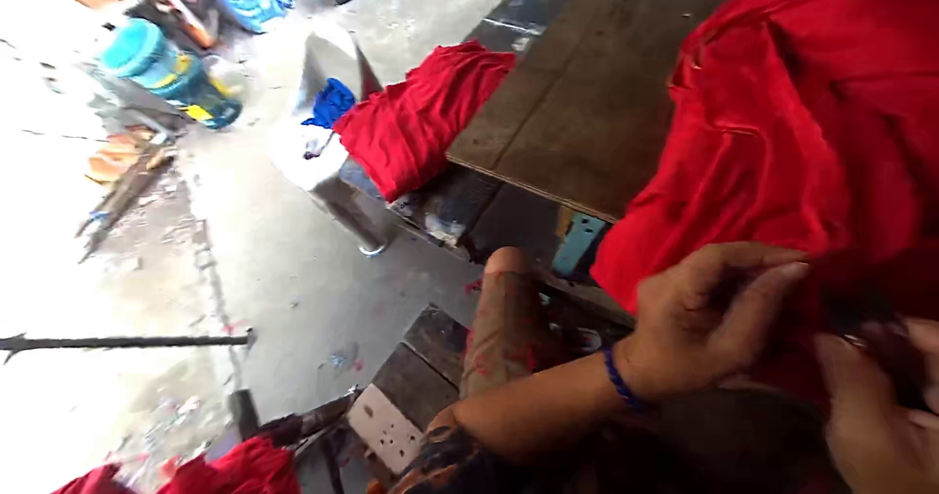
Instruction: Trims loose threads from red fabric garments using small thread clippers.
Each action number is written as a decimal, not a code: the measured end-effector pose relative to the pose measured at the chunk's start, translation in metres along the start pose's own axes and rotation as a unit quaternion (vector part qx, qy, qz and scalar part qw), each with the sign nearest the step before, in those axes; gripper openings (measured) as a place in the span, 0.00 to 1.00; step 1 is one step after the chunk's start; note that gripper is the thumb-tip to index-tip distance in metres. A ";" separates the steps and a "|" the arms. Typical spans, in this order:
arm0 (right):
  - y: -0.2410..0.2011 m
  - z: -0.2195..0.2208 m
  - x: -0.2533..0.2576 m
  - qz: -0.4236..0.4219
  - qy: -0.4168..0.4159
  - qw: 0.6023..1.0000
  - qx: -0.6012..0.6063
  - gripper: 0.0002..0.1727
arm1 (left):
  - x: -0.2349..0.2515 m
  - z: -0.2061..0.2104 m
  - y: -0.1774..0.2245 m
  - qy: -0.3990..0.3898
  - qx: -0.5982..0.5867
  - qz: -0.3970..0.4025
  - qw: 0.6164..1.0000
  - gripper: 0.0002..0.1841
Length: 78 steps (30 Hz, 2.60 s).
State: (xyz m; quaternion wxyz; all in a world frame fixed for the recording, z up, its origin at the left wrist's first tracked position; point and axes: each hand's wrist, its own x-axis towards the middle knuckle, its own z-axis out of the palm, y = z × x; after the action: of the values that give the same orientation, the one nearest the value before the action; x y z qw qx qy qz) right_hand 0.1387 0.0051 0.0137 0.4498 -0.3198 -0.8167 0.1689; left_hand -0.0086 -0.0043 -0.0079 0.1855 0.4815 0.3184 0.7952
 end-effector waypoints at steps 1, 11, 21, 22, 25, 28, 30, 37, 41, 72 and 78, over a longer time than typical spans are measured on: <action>0.000 0.002 -0.001 -0.004 0.015 1.000 -0.009 0.17 | -0.002 -0.002 -0.001 -0.014 0.008 0.004 1.000 0.07; 0.003 0.005 -0.005 0.020 0.037 0.999 -0.026 0.14 | -0.011 0.002 -0.015 -0.022 0.024 0.066 0.997 0.06; -0.003 0.011 0.002 0.011 0.083 0.994 -0.076 0.13 | -0.019 0.002 -0.020 -0.044 0.015 0.078 0.996 0.07; -0.002 0.008 0.002 0.030 0.078 0.996 -0.034 0.13 | -0.019 0.003 -0.019 -0.034 -0.019 0.053 0.998 0.07; 0.005 -0.001 0.004 0.091 0.039 0.986 0.137 0.09 | -0.014 0.002 -0.010 0.000 -0.130 -0.061 0.990 0.19; 0.010 -0.007 0.006 0.099 -0.006 0.969 0.224 0.08 | -0.008 -0.002 -0.002 0.026 -0.182 -0.144 0.972 0.27; 0.010 -0.007 0.007 0.089 -0.032 0.972 0.217 0.08 | -0.005 -0.003 0.001 0.033 -0.198 -0.174 0.964 0.29; 0.011 -0.001 0.010 0.047 -0.029 0.987 0.150 0.11 | -0.001 -0.007 0.009 0.034 -0.209 -0.196 0.957 0.33; 0.009 0.000 0.016 0.032 -0.029 0.990 0.136 0.12 | -0.002 -0.007 0.007 0.017 -0.163 -0.137 0.977 0.33; 0.018 -0.008 0.037 -0.008 -0.092 0.982 0.162 0.09 | 0.009 -0.015 0.019 0.049 -0.246 -0.288 0.924 0.34; 0.020 -0.009 0.038 -0.011 -0.093 0.982 0.166 0.09 | 0.007 -0.016 0.018 0.046 -0.260 -0.271 0.926 0.30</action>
State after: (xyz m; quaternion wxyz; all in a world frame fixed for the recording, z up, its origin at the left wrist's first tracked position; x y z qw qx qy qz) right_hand 0.1387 0.0454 0.0316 0.4206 -0.2150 -0.8189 0.3260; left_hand -0.0255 -0.0180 0.0034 0.4979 0.2748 0.2268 0.7906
